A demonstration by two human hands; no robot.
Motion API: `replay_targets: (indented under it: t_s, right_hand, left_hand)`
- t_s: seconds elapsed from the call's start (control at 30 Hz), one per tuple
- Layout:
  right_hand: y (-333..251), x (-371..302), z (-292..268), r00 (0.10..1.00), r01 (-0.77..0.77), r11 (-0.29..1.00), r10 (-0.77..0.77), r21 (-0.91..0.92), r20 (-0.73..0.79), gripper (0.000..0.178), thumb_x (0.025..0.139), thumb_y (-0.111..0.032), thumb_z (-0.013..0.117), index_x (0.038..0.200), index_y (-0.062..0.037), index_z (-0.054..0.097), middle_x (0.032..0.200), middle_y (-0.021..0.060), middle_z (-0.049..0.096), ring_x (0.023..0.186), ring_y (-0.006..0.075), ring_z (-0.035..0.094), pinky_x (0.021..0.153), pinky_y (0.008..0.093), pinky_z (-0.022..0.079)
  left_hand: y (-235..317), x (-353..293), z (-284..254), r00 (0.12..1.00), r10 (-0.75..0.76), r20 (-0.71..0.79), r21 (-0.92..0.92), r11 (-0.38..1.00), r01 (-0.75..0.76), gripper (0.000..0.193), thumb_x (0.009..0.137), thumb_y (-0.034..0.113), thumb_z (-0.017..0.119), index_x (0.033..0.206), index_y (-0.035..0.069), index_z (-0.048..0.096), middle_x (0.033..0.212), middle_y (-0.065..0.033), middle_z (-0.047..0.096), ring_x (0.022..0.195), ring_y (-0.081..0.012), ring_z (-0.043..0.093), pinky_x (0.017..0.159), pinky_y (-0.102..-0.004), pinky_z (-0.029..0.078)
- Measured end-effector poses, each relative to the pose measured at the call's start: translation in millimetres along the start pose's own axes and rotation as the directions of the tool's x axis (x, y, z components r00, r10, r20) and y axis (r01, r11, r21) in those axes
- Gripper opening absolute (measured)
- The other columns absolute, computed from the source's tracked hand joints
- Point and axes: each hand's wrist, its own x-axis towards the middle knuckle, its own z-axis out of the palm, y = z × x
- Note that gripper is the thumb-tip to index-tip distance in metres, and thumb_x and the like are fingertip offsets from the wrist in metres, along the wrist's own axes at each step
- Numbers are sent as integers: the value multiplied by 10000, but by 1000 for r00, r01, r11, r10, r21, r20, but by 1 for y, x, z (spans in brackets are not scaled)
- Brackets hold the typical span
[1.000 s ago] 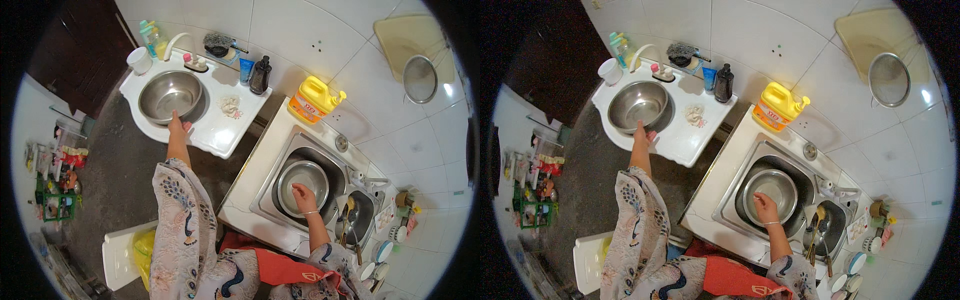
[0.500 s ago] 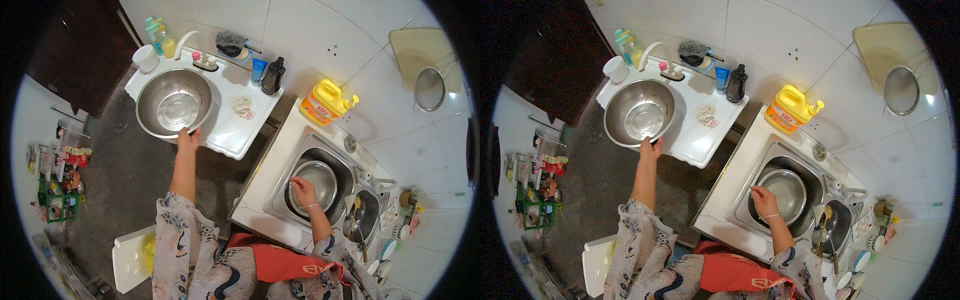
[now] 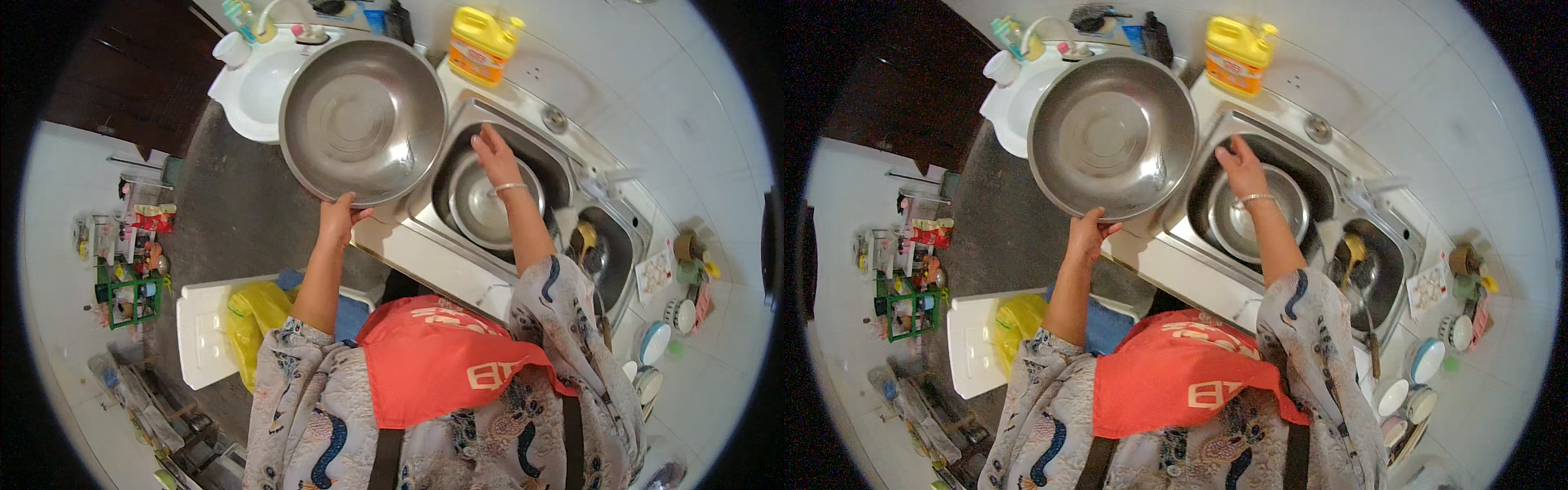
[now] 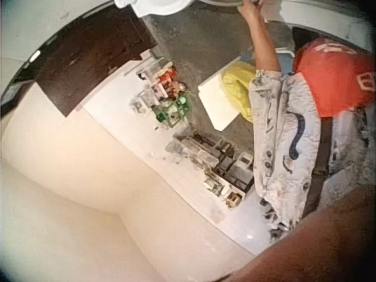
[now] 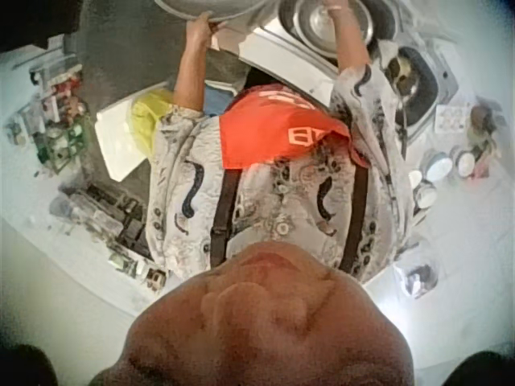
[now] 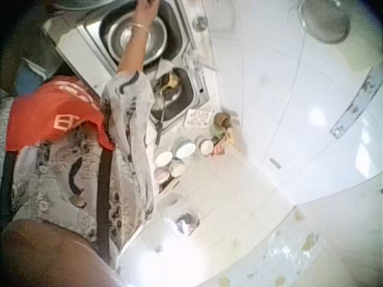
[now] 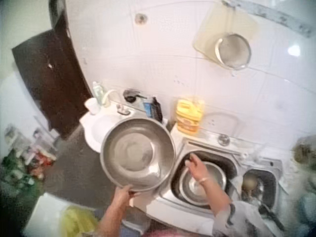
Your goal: The person washes several bowls and a metal pot lid in a double-basin sink using a sponge and running water. After rinsing, the person places the clean items on the counter and in a cabinet. Finally, the person stirs a dish cooking in a wok on the stove.
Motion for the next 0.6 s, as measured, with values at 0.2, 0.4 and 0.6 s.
replay_targets:
  t_s: [0.2,0.4,0.6]
  right_hand:
    - [11,-36,-85,981,-98,994,104,44,-161,914,771,-220,669,1428,-141,41,1448,206,144,1294,322,273,992,410,323]
    - [65,-88,-123,966,145,925,-56,350,-253,378,858,-67,532,1221,-86,432,1183,38,502,1068,161,476,920,303,389]
    - [86,-133,-148,927,255,768,-23,587,-373,318,873,-151,522,1174,-57,475,1109,37,543,1006,165,512,885,291,408]
  left_hand:
    - [-95,-28,48,976,168,138,88,980,-181,437,853,9,466,1268,47,336,1187,-114,448,972,-238,539,707,-340,562]
    - [-133,-44,55,830,431,354,172,842,-511,432,863,34,480,1281,59,370,1131,-60,526,1013,-163,504,861,-297,408]
    - [-97,-83,83,899,212,383,-153,974,-165,418,926,290,434,1276,63,402,1127,-58,535,992,-160,519,871,-292,419]
